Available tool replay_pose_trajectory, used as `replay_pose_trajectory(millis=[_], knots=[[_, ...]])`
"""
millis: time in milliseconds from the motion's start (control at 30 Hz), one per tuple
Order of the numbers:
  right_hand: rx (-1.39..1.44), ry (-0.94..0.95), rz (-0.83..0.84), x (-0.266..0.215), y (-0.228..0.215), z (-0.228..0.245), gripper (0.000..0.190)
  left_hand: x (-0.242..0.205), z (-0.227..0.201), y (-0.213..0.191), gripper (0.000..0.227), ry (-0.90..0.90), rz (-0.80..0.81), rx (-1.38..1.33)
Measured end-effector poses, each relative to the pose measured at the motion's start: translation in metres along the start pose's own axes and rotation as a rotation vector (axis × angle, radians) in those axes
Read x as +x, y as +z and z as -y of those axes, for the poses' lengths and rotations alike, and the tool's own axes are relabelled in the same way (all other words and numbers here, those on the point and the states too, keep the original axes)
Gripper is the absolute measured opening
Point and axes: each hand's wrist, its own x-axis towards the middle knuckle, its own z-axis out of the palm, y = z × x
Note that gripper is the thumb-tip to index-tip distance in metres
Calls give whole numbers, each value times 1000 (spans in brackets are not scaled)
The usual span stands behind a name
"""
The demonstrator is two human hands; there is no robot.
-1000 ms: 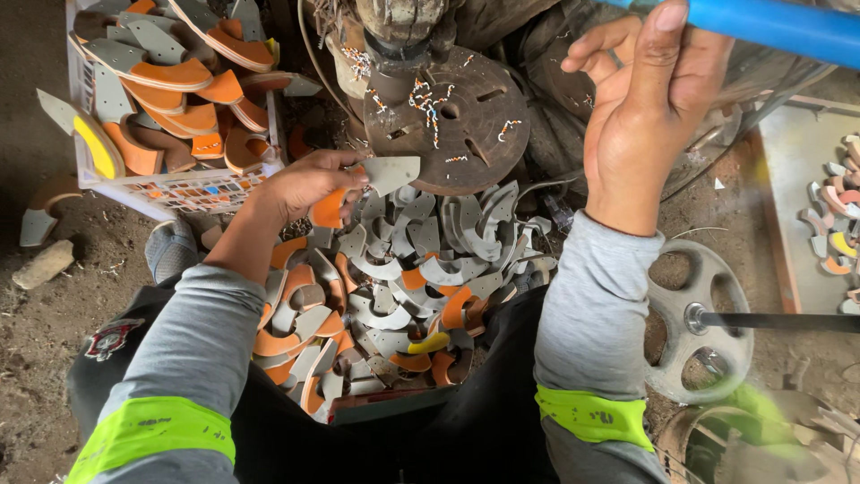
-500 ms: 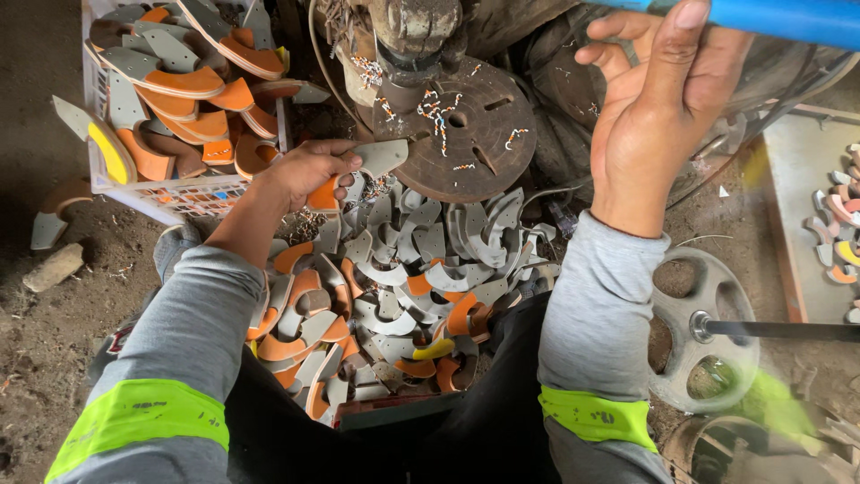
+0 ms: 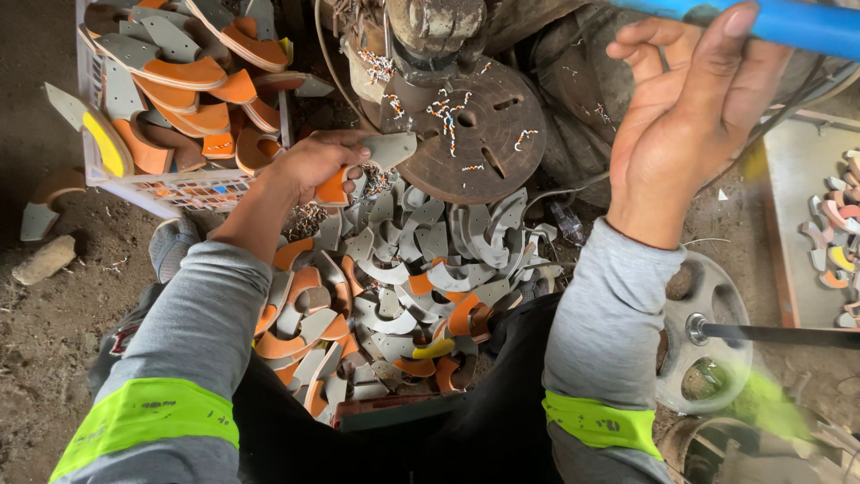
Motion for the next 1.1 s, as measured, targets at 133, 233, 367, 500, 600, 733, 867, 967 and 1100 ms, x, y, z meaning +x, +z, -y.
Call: replay_pose_trajectory(millis=[133,233,367,500,600,733,867,967,1100], knots=[[-15,-55,19,-2,-3,-3,35,2,2,-1,48,-28,-32,-10],[-8,-47,-5,-2,-4,-4,34,-3,-2,-1,50,-74,-54,25],[0,-54,18,-3,-5,-3,33,-7,-6,5,50,-92,-95,59],[13,-55,16,-4,0,-1,31,-9,-6,7,49,-132,-129,86],[-8,-66,34,-4,5,2,25,-8,-4,5,48,-101,-109,66],[-16,-72,44,-3,7,4,20,-3,-1,1,48,-19,-36,-17],[-5,-71,32,-5,5,3,21,-2,3,-2,46,-42,-30,-33],[-3,-63,23,-5,3,1,23,-1,3,-1,46,-19,-35,-39],[14,-56,15,-5,0,-1,29,-1,4,1,47,6,-39,-39]])
